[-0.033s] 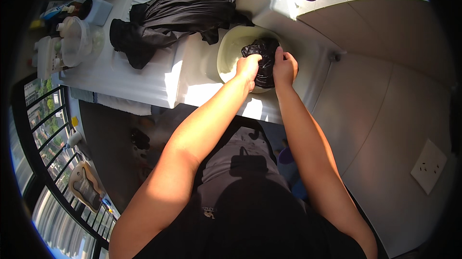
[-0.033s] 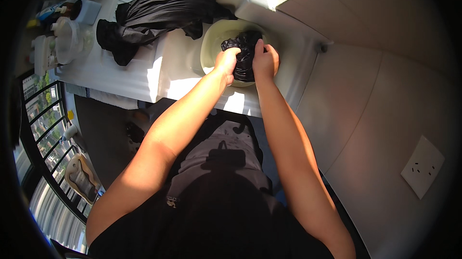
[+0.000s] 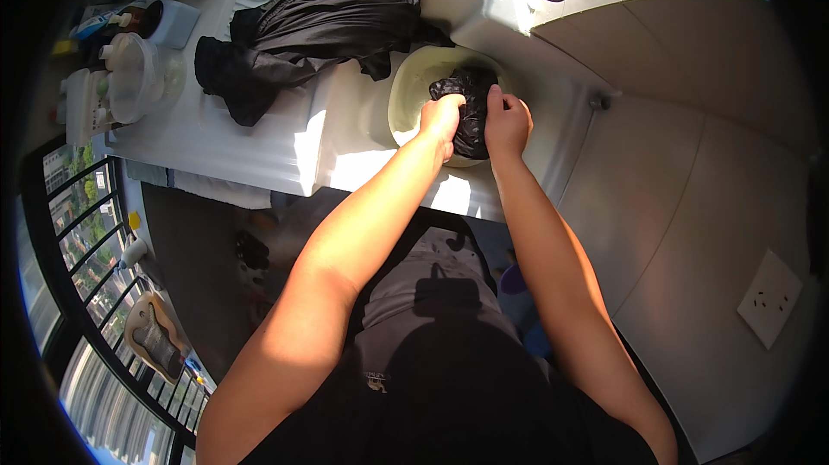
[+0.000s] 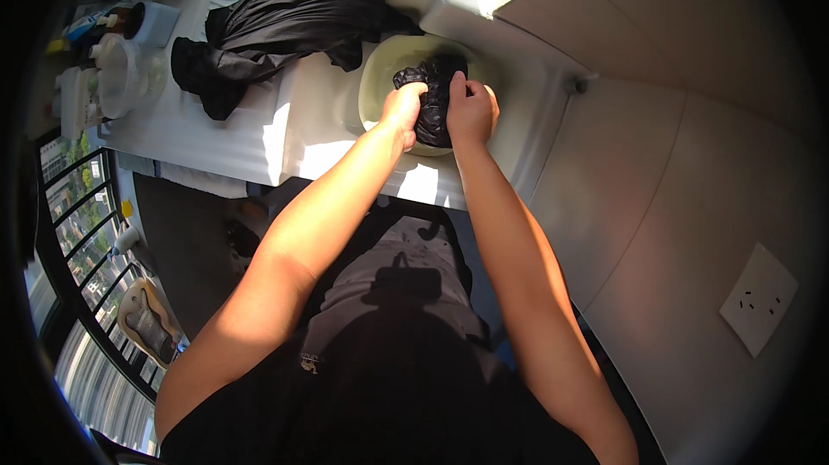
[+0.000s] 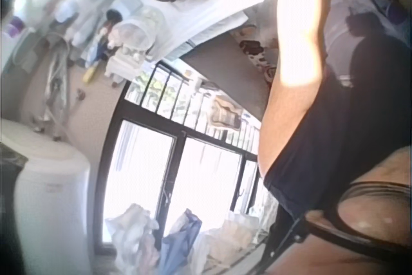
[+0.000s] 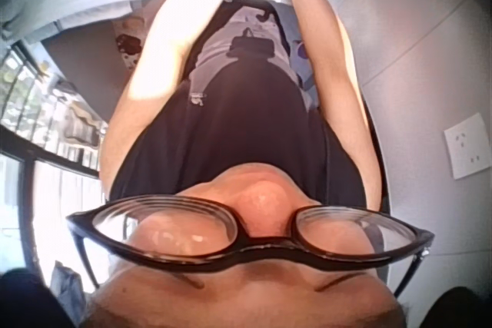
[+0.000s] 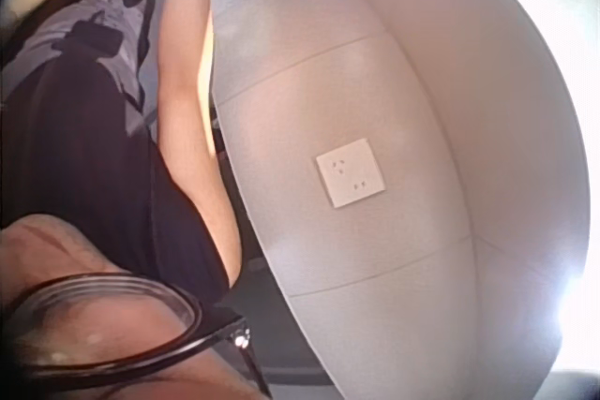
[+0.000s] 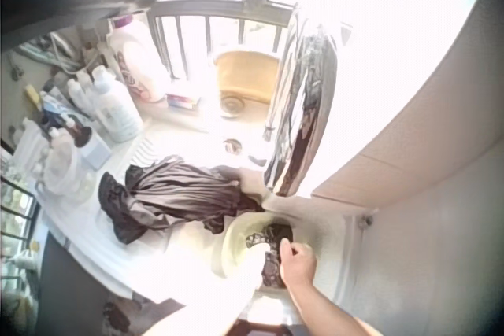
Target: The person washes black garments by hand in a bowl placed in a bathroom sink, scrubbing the fabric with soapy water, rinsing it, and adding liquid detergent from a large bottle.
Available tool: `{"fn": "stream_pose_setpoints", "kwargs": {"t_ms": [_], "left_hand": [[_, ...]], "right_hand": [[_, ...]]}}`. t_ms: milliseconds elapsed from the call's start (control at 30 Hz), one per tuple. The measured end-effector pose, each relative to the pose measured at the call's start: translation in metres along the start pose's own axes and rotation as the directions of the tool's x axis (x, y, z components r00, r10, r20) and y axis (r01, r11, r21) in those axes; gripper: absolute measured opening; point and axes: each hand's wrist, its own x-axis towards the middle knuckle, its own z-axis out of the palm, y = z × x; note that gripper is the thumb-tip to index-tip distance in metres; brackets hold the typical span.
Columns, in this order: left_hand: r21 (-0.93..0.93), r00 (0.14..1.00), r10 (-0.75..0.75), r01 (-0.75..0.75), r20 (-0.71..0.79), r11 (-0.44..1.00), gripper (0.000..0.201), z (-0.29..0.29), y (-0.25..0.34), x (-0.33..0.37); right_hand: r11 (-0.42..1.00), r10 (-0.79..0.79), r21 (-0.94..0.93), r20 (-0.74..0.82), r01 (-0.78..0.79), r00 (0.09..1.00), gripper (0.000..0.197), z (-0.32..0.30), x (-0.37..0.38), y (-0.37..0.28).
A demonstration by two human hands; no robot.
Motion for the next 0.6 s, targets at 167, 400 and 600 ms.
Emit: {"fn": "stream_pose_setpoints", "kwargs": {"t_ms": [167,400,600], "left_hand": [[0.270,1.000,-0.002,0.007,-0.022,0.963,0.025,-0.036,0.022,0.029],[0.360,0.974,-0.014,-0.069,0.224,0.931,0.048,-0.019,0.001,0.003],[0.910,0.901,0.289,-0.211,0.323,-0.358,0.125,-0.045,0.027,0.010]], "right_hand": [[0.988,-0.106,0.148,0.381,0.052,0.919,0.032,0.003,-0.053,-0.060],[0.977,0.194,0.102,-0.089,-0.185,0.977,0.052,0.032,0.010,0.038],[0.998,0.027,-0.051,0.102,-0.022,0.994,0.064,0.036,-0.016,0.064]]}}
